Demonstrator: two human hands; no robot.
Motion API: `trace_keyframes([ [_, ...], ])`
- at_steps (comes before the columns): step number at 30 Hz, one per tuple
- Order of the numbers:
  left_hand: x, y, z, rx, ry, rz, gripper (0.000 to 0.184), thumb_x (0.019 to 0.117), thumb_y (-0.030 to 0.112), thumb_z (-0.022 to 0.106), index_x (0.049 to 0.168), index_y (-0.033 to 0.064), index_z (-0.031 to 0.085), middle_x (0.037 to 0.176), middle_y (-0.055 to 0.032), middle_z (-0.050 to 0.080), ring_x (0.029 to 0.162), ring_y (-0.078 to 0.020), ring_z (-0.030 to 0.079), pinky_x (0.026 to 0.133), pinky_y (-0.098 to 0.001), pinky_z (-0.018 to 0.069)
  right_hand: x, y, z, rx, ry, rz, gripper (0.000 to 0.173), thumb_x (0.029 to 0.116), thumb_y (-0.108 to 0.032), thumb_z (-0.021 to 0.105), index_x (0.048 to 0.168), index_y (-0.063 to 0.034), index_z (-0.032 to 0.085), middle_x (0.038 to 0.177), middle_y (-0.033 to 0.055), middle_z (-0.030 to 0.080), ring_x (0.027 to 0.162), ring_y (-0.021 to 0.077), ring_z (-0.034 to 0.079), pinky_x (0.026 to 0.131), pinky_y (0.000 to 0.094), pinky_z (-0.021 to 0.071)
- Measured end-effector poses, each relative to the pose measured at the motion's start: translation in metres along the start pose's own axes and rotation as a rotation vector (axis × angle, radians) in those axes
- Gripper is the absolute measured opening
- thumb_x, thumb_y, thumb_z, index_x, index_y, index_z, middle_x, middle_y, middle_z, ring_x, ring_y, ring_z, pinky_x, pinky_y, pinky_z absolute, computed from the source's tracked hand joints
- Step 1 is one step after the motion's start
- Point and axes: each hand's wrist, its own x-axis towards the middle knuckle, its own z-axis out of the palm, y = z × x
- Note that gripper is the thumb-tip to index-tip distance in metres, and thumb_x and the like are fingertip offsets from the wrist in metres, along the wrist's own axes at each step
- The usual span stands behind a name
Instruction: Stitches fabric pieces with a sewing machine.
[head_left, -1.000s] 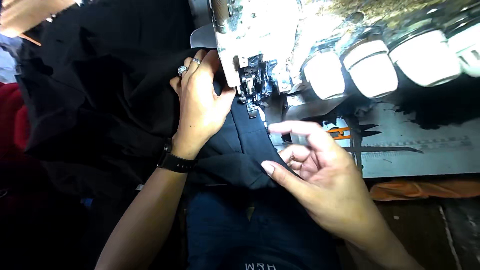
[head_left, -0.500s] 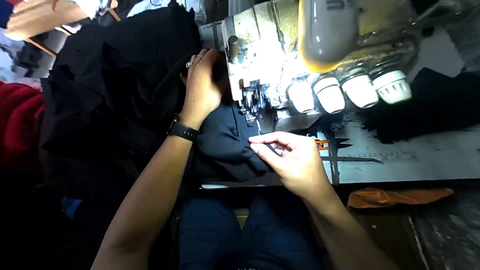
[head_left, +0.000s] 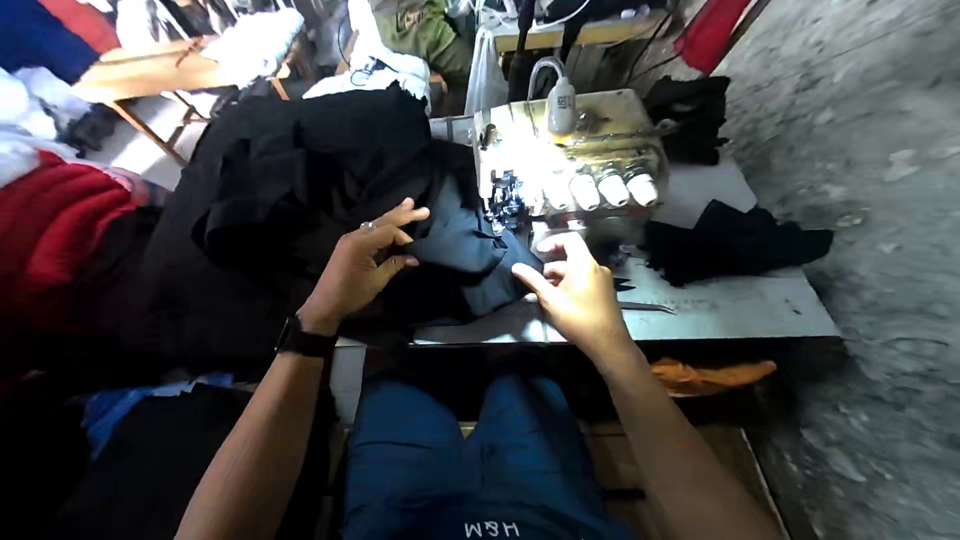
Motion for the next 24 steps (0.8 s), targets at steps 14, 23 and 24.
trace_keyframes([
  [14,0.080,0.149,-0.016,0.005,0.157,-0.070,0.017,0.0982,0.018,0.068,0.113,0.0105,0.071,0.073,0.0026,0.064,0.049,-0.0053,0.048,0.049,-0.0234,0.0438,0.022,-0.064,0.027,0.400,0.186,-0.746,0.040,0.0765,-0.004,0.083,0.111,0.0036,0.064,0.104,0.0119,0.068,0.097,0.0159,0.069,0.087,0.0336,0.0603],
  [23,0.060,0.148,-0.006,-0.206,0.080,-0.110,0.023,0.0972,0.016,0.072,0.118,0.0068,0.067,0.064,0.0019,0.061,0.045,-0.0045,0.047,0.042,-0.0187,0.0408,-0.010,-0.053,-0.003,0.484,0.167,-0.988,0.014,0.0864,-0.001,0.078,0.101,0.0001,0.076,0.112,0.0101,0.069,0.104,0.0121,0.067,0.086,0.0235,0.0598],
  [24,0.058,0.149,-0.004,-0.244,0.053,-0.113,0.023,0.0976,0.015,0.071,0.119,0.0063,0.066,0.067,0.0010,0.063,0.046,-0.0045,0.050,0.043,-0.0181,0.0439,-0.011,-0.049,-0.005,0.474,0.167,-0.990,0.012,0.0883,-0.002,0.077,0.100,-0.0010,0.076,0.111,0.0091,0.069,0.105,0.0106,0.067,0.087,0.0224,0.0585],
])
